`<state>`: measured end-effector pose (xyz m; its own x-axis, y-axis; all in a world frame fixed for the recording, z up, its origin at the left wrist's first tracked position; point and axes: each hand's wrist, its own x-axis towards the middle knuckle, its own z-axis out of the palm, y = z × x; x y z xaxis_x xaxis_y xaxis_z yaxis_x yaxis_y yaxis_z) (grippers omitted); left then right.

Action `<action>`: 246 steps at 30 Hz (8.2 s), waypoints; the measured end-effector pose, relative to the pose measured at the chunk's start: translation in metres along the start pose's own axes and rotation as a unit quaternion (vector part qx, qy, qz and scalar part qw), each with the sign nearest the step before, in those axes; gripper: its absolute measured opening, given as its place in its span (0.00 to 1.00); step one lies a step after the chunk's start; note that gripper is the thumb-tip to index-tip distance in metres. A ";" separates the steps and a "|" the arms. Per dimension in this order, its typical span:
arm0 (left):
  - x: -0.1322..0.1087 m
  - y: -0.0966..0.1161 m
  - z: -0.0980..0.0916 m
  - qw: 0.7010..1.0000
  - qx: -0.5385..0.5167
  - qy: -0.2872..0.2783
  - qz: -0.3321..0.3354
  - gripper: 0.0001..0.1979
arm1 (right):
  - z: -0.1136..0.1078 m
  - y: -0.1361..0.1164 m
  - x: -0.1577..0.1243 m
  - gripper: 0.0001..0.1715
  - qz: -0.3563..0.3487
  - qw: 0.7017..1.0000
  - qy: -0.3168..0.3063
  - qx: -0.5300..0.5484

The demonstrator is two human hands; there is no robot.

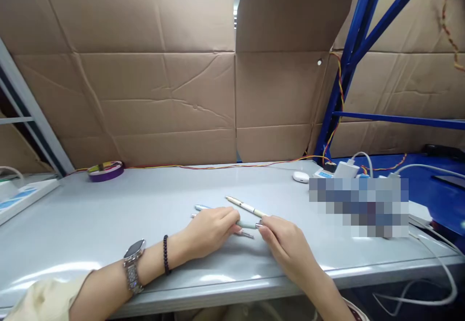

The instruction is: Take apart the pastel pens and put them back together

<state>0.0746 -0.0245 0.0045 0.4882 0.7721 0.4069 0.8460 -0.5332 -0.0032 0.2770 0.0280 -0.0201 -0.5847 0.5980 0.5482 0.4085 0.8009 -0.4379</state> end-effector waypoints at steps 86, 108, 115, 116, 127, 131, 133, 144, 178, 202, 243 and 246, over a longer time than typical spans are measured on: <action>-0.004 -0.015 -0.002 0.997 0.012 -0.019 0.073 0.18 | -0.010 -0.006 -0.001 0.17 0.035 0.983 0.137 0.115; 0.003 -0.029 -0.006 0.926 -0.281 0.216 -0.132 0.07 | 0.000 -0.007 0.000 0.24 0.081 0.990 -0.003 -0.116; 0.003 -0.045 -0.001 0.986 -0.134 0.002 -0.101 0.09 | -0.021 0.009 -0.001 0.16 0.120 0.985 0.117 -0.044; 0.003 -0.048 0.001 0.986 -0.135 -0.008 -0.097 0.10 | -0.025 0.014 -0.002 0.16 0.128 0.985 0.101 -0.057; 0.004 -0.040 -0.001 0.990 -0.117 -0.008 -0.080 0.14 | -0.022 0.030 0.000 0.11 0.125 0.989 -0.046 -0.070; 0.004 -0.030 -0.004 0.994 -0.086 0.054 -0.039 0.12 | -0.022 0.025 0.003 0.11 0.163 0.985 -0.002 -0.049; 0.004 -0.026 -0.004 0.995 -0.064 0.075 -0.007 0.12 | -0.023 0.023 0.003 0.12 0.156 0.986 0.038 -0.038; 0.001 -0.020 -0.003 0.980 0.014 0.183 0.079 0.13 | -0.003 -0.002 -0.009 0.06 -0.023 0.951 0.245 0.189; -0.002 0.002 -0.012 0.996 0.043 0.050 0.059 0.18 | -0.001 -0.008 -0.003 0.17 -0.014 0.990 0.055 0.125; -0.001 0.000 -0.005 0.998 0.055 -0.012 0.010 0.25 | -0.002 -0.012 -0.001 0.17 0.002 0.996 0.045 0.082; -0.003 -0.021 -0.007 0.997 0.042 0.004 0.061 0.17 | -0.009 -0.001 -0.003 0.25 0.092 0.974 0.169 0.120; -0.002 -0.024 -0.008 1.000 0.019 -0.002 0.023 0.14 | -0.016 0.006 0.000 0.20 0.103 0.979 0.143 0.104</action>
<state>0.0519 -0.0162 0.0116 0.5272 0.7488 0.4018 0.8303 -0.5545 -0.0560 0.2910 0.0335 -0.0111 -0.2723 0.7543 0.5973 0.3277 0.6564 -0.6795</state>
